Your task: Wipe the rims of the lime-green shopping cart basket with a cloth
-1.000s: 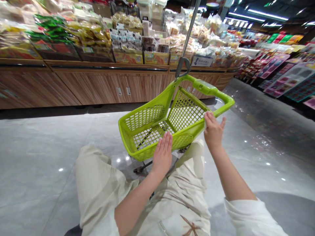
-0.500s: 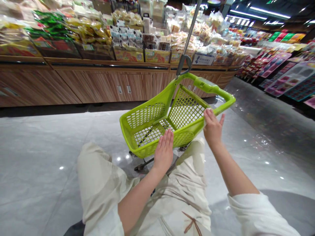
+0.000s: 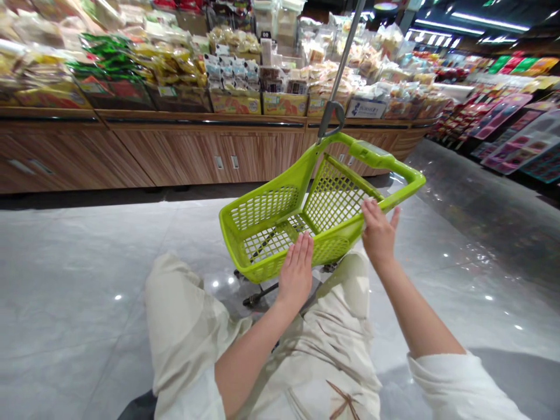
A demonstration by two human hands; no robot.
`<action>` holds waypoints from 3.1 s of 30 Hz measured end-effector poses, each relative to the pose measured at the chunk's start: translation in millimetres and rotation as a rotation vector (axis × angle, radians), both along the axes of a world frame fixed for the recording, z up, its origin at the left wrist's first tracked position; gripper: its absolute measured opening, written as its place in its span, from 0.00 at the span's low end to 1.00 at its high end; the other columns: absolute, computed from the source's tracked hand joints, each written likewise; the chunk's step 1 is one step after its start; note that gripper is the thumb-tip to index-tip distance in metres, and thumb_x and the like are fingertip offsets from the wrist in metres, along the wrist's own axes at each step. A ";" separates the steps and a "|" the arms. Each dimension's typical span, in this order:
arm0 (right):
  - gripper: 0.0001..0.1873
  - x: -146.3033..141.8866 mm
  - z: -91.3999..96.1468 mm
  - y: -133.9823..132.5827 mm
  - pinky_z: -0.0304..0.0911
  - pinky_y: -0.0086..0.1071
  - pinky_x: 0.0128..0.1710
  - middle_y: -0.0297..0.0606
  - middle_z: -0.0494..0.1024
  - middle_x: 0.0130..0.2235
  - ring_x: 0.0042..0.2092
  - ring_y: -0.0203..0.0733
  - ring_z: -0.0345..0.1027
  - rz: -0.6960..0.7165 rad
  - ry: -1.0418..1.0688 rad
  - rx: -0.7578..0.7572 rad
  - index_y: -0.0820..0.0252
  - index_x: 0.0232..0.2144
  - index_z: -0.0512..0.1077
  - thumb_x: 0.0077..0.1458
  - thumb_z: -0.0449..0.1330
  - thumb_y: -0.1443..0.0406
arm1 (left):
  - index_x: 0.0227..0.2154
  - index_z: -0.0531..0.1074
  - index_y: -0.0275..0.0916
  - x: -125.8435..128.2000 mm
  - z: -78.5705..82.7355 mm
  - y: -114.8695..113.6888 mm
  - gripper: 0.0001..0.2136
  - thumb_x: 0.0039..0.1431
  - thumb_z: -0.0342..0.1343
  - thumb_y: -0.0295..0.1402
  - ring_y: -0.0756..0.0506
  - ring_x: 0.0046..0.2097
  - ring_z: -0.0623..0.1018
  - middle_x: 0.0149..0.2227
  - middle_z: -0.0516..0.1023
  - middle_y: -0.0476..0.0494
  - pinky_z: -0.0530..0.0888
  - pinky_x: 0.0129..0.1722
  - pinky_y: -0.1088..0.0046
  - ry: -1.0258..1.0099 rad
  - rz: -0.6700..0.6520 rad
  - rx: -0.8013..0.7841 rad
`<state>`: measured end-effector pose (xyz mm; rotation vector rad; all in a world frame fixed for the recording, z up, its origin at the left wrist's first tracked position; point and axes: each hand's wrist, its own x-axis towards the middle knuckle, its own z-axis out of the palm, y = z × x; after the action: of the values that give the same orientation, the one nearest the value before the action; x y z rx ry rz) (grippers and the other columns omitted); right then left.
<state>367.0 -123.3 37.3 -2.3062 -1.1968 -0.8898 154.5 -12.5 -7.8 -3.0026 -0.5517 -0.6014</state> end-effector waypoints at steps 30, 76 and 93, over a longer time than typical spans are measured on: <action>0.34 -7.2 1.0 1.3 0.26 0.60 0.69 0.46 0.71 0.61 0.65 0.48 0.60 0.020 0.054 0.023 0.61 0.58 0.68 0.49 0.47 0.80 | 0.69 0.37 0.26 -3.6 3.5 -1.3 0.38 0.58 0.47 0.24 0.42 0.72 0.41 0.72 0.39 0.35 0.52 0.70 0.59 -0.026 -0.009 0.017; 0.38 -66.0 -21.6 21.9 0.27 0.51 0.71 0.44 0.69 0.62 0.65 0.43 0.60 0.261 0.057 -0.109 0.57 0.62 0.63 0.50 0.46 0.79 | 0.69 0.38 0.28 -2.1 1.8 -1.9 0.36 0.59 0.46 0.26 0.42 0.72 0.43 0.72 0.41 0.39 0.52 0.70 0.60 -0.035 0.027 -0.017; 0.39 -68.0 -22.4 23.1 0.31 0.51 0.71 0.41 0.68 0.63 0.65 0.41 0.59 0.428 0.052 -0.205 0.57 0.63 0.62 0.49 0.46 0.81 | 0.68 0.39 0.24 -0.3 -0.6 -2.1 0.35 0.61 0.47 0.26 0.40 0.72 0.44 0.72 0.39 0.36 0.54 0.69 0.58 -0.021 0.038 0.012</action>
<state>298.9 -100.2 14.9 -2.0778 -1.7377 -0.5708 154.1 -14.6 -8.4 -2.9705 -0.6019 -0.6322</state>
